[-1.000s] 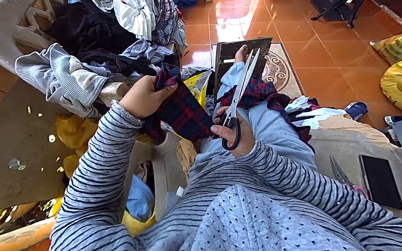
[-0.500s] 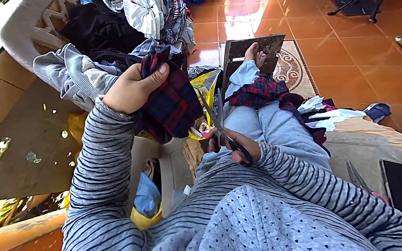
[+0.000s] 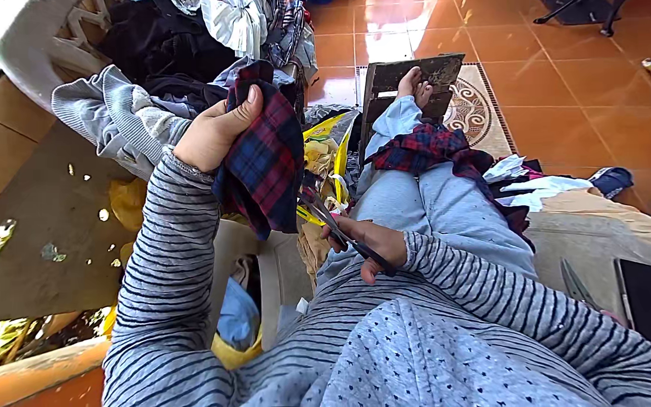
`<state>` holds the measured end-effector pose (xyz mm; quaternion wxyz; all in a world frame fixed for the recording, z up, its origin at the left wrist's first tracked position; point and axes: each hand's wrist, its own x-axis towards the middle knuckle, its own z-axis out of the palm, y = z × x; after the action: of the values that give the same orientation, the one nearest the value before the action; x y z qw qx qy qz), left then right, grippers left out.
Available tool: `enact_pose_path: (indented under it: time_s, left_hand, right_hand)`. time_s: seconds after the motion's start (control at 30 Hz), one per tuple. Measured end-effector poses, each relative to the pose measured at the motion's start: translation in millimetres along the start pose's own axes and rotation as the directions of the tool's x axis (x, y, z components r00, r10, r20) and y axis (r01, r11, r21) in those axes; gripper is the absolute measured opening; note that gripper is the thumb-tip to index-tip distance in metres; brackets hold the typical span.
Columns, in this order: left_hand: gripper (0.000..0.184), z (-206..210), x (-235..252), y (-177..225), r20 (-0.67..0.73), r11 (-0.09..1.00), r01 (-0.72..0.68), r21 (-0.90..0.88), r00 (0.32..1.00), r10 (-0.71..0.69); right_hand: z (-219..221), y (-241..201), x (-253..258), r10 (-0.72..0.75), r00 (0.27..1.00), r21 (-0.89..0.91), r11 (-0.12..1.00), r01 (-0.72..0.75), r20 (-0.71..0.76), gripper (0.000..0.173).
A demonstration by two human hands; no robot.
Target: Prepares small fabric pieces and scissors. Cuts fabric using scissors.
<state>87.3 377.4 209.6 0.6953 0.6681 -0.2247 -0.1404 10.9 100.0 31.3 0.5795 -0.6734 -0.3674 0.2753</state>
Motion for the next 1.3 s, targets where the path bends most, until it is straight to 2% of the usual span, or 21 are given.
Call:
enact_pose_path:
  time_s: [0.1, 0.17, 0.37, 0.53, 1.07, 1.3]
  left_hand:
    - [0.046, 2.8, -0.7, 0.1, 0.01, 0.999, -0.028, -0.039, 1.0, 0.029]
    - [0.046, 2.7, -1.2, 0.5, 0.022, 0.998, -0.038, -0.057, 0.999, 0.039]
    - [0.043, -3.5, 4.4, -5.5, 0.005, 0.999, 0.002, -0.041, 1.0, -0.002]
    - [0.038, -8.4, 8.0, -9.5, -0.092, 0.996, 0.083, -0.013, 0.992, -0.084]
    - [0.04, -17.4, 9.0, -9.6, -0.133, 0.989, 0.144, 0.03, 0.981, -0.139]
    - [0.035, -18.2, 10.0, -10.2, -0.177, 0.983, 0.182, 0.039, 0.969, -0.172]
  right_hand:
    - [1.6, 0.9, -0.5, 0.029, 0.998, 0.007, 1.0, -0.029, 0.059, 0.112]
    - [3.6, 2.0, -2.2, -0.01, 0.998, 0.044, 0.999, 0.007, 0.067, 0.11]
    - [4.2, -15.1, -2.8, -0.141, 0.99, 0.089, 0.986, 0.142, -0.018, 0.098]
    - [3.0, -18.1, -3.9, -0.202, 0.974, 0.115, 0.97, 0.213, -0.099, 0.092]
    - [-8.5, -11.0, -8.9, -0.222, 0.963, 0.229, 0.94, 0.253, -0.15, 0.075]
    - [-8.0, -10.5, -11.4, -0.182, 0.967, 0.297, 0.927, 0.229, -0.177, 0.062]
